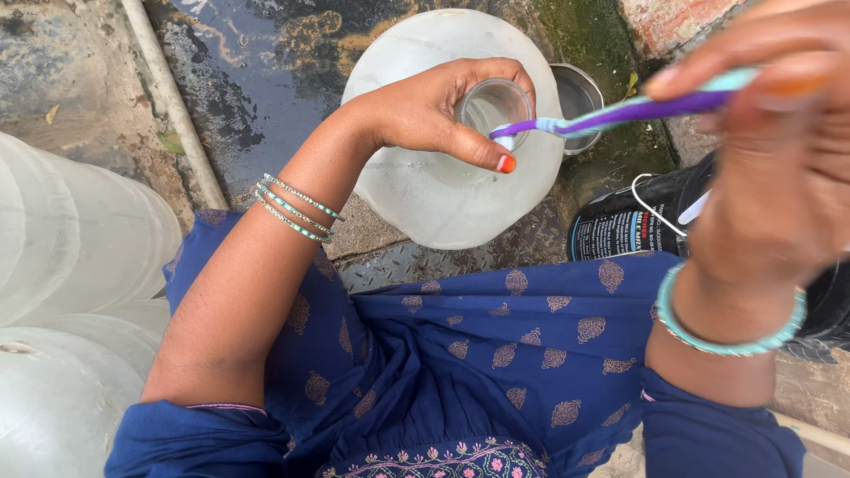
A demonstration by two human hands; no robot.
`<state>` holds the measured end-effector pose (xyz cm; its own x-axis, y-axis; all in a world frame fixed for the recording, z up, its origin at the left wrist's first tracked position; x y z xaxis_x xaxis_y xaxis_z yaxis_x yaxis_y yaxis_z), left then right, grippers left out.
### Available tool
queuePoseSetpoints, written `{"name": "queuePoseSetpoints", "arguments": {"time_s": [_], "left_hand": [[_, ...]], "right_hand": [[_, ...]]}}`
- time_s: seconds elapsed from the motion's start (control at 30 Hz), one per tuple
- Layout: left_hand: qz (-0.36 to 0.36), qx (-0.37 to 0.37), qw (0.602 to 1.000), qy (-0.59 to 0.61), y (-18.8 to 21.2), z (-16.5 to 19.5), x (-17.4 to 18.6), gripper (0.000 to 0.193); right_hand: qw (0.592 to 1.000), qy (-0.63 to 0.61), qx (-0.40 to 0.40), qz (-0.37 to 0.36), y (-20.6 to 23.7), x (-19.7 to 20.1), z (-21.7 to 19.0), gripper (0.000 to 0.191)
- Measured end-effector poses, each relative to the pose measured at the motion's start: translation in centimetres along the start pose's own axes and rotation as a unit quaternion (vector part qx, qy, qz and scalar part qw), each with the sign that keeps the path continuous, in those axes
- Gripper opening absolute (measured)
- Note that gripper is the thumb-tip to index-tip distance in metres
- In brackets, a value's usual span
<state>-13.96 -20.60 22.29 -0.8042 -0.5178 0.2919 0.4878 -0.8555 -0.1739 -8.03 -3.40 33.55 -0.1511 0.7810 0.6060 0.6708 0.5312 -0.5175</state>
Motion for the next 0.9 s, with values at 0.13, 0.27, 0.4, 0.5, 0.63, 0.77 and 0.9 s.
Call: {"name": "queuePoseSetpoints", "arguments": {"time_s": [0.13,0.27,0.4,0.5,0.63,0.77,0.9], "left_hand": [[-0.006,-0.016,1.0,0.023,-0.2,0.2,-0.4,0.053],[-0.009,-0.024,0.999,0.039,-0.2,0.2,-0.7,0.053],[-0.014,-0.048,0.999,-0.019,-0.2,0.8,-0.6,0.048],[-0.025,-0.02,0.999,0.014,-0.4,0.8,-0.8,0.048],[-0.023,-0.006,0.999,0.034,-0.5,0.7,-1.2,0.051],[0.001,0.01,0.998,0.057,-0.1,0.3,-1.1,0.056],[-0.018,0.036,0.996,0.074,0.2,0.1,-0.8,0.051]], "right_hand": [[0.998,0.036,0.006,-0.044,-1.9,-2.7,-0.4,0.035],[0.996,-0.017,-0.046,-0.079,-3.4,-4.2,0.5,0.039],[0.998,-0.066,-0.019,0.0,-1.2,0.1,-0.3,0.038],[0.999,-0.034,-0.005,0.009,0.6,2.0,-1.6,0.037],[0.998,0.035,-0.004,-0.056,-1.0,-1.4,-0.7,0.036],[0.996,0.004,-0.036,-0.081,-2.6,-4.7,2.2,0.041],[0.998,-0.036,0.006,-0.052,0.0,-1.4,0.8,0.033]]}}
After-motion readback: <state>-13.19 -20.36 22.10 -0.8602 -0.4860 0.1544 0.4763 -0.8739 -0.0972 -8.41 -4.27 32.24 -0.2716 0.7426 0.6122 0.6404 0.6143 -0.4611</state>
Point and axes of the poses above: each hand's wrist, its own y-axis away from the middle knuckle, its own x-axis out of the back of the hand, z = x × y, the point moved 6 cm from there along -y, towards the middle knuckle, and after that the axes turned 9 degrees about -z, right-handed, at the moved point
